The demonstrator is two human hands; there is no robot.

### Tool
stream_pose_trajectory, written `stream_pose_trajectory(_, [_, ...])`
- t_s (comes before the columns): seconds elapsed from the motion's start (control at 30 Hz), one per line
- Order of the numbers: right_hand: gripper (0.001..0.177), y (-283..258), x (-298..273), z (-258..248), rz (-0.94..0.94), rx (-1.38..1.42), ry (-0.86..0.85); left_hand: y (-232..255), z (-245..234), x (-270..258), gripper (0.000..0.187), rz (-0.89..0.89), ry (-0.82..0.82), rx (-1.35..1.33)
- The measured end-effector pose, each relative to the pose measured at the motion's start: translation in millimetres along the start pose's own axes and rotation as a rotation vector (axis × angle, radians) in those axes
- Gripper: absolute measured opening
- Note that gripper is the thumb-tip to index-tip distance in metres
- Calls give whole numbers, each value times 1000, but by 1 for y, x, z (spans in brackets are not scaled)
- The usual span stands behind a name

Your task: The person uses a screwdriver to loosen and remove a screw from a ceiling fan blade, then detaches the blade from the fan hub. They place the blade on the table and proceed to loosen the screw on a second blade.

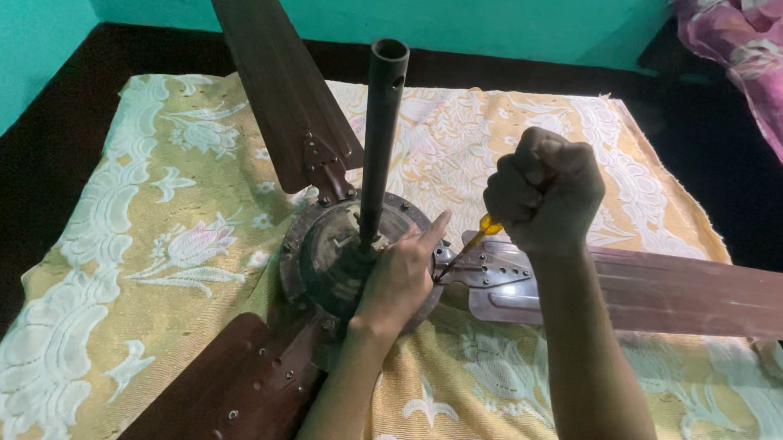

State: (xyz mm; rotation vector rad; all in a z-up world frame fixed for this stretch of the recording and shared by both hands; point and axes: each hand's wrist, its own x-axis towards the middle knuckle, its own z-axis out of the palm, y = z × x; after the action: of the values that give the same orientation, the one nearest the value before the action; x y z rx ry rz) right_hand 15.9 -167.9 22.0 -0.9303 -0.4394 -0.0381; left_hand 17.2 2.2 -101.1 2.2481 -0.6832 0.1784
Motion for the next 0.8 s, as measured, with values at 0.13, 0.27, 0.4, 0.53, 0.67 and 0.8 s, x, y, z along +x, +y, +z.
stream_pose_trajectory(0.13, [33, 1, 0, -12, 70, 26, -465, -4, 0, -3, 70, 67, 77, -91])
stream_pose_trajectory(0.27, [29, 1, 13, -3, 46, -31, -448, -1, -6, -4, 62, 153, 128, -142])
stream_pose_trajectory(0.4, [11, 0, 11, 14, -238, -225, 244, 5, -15, -6, 57, 141, 113, -220])
stream_pose_trajectory(0.53, [9, 0, -3, 19, -342, -197, 401, 8, -20, -7, 50, 142, 117, -309])
stream_pose_trajectory(0.67, [13, 0, -2, 13, -317, -129, 381, 7, -21, -6, 48, 161, 138, -347])
stream_pose_trajectory(0.8, [17, 1, 3, 9, -103, -129, 195, 7, -21, -7, 48, 179, 127, -373])
